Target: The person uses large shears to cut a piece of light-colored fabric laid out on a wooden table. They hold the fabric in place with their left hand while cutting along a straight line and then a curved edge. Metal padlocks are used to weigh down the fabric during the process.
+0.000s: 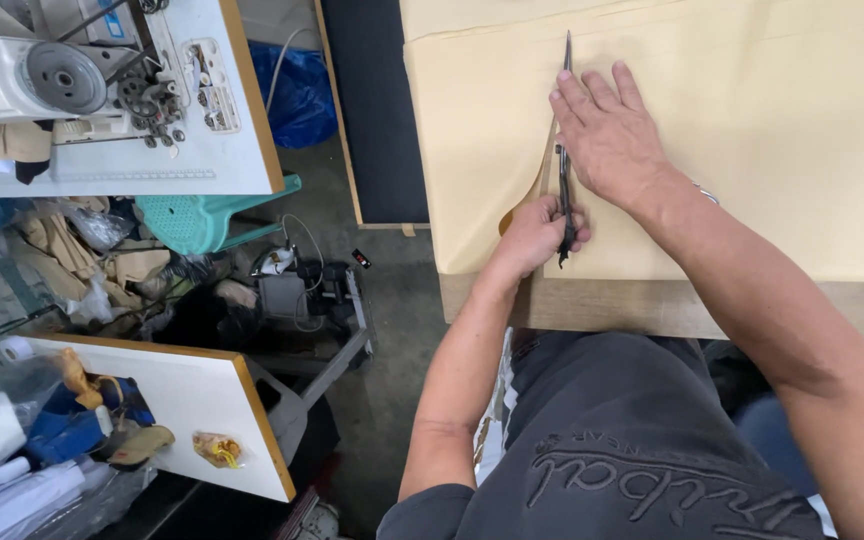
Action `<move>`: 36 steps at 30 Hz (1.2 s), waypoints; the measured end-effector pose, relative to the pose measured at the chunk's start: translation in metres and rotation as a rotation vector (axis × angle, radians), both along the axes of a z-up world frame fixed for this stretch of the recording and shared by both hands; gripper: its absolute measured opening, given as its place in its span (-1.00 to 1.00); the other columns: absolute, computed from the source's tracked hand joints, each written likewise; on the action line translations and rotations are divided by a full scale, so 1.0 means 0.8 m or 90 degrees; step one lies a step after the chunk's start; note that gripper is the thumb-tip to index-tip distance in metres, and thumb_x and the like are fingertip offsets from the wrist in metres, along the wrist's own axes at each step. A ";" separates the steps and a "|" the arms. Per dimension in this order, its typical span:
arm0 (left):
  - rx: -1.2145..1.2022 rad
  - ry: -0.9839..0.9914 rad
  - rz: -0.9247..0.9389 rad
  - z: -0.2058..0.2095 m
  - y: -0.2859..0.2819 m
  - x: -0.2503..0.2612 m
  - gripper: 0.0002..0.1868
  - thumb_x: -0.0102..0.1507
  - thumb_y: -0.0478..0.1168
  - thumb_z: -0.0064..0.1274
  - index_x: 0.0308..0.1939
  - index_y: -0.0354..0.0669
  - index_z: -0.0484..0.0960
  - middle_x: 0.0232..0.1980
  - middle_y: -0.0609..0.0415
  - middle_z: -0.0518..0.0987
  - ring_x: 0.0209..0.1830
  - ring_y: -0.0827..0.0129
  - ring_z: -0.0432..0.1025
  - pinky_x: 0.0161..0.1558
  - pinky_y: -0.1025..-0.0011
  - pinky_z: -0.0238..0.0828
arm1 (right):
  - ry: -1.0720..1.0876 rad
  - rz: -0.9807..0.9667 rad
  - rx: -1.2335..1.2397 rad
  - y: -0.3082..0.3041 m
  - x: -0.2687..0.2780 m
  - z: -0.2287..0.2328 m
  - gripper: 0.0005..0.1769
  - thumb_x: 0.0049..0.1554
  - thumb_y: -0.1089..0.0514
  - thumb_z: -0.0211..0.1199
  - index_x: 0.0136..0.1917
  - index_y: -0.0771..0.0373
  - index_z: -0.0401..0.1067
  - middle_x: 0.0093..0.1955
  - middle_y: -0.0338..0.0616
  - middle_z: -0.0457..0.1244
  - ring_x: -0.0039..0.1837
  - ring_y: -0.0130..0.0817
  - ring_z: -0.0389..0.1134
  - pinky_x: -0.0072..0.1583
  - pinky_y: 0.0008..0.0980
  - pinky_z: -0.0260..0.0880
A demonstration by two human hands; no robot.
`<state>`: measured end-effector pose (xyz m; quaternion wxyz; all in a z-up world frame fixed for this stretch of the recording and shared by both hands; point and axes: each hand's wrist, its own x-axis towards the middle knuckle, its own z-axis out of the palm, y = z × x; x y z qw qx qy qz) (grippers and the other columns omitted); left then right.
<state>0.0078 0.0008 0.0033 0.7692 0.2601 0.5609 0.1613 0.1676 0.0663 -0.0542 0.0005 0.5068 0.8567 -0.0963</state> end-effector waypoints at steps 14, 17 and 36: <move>-0.077 0.070 -0.120 0.031 0.029 -0.033 -0.81 0.29 -0.22 0.06 -0.08 -0.24 0.52 -0.30 -0.07 0.63 -0.39 0.34 0.49 -0.24 0.44 0.51 | -0.032 -0.151 -0.149 0.005 0.043 0.051 -0.02 0.16 -0.37 0.06 0.64 0.24 0.07 0.66 0.13 -0.03 0.56 0.13 0.02 0.54 0.06 -0.09; -0.107 0.027 -0.148 0.035 0.054 -0.079 -0.70 0.26 -0.18 0.13 0.00 -0.28 0.51 -0.27 -0.12 0.64 -0.35 0.31 0.50 -0.21 0.44 0.50 | -0.092 -0.140 -0.149 0.008 0.033 0.051 0.10 0.05 -0.50 0.06 0.65 0.17 0.04 0.67 0.04 -0.04 0.56 0.04 0.05 0.53 0.11 -0.07; 0.098 0.362 -0.991 0.088 0.343 -0.134 -0.80 0.18 -0.14 -0.14 -0.25 0.08 0.61 -0.11 0.17 0.67 -0.07 0.27 0.52 -0.03 0.34 0.34 | -0.220 -0.170 -0.216 0.001 0.005 0.001 0.10 0.04 -0.47 -0.26 0.70 0.04 -0.30 0.79 -0.15 -0.34 0.72 -0.07 -0.25 0.58 0.25 -0.29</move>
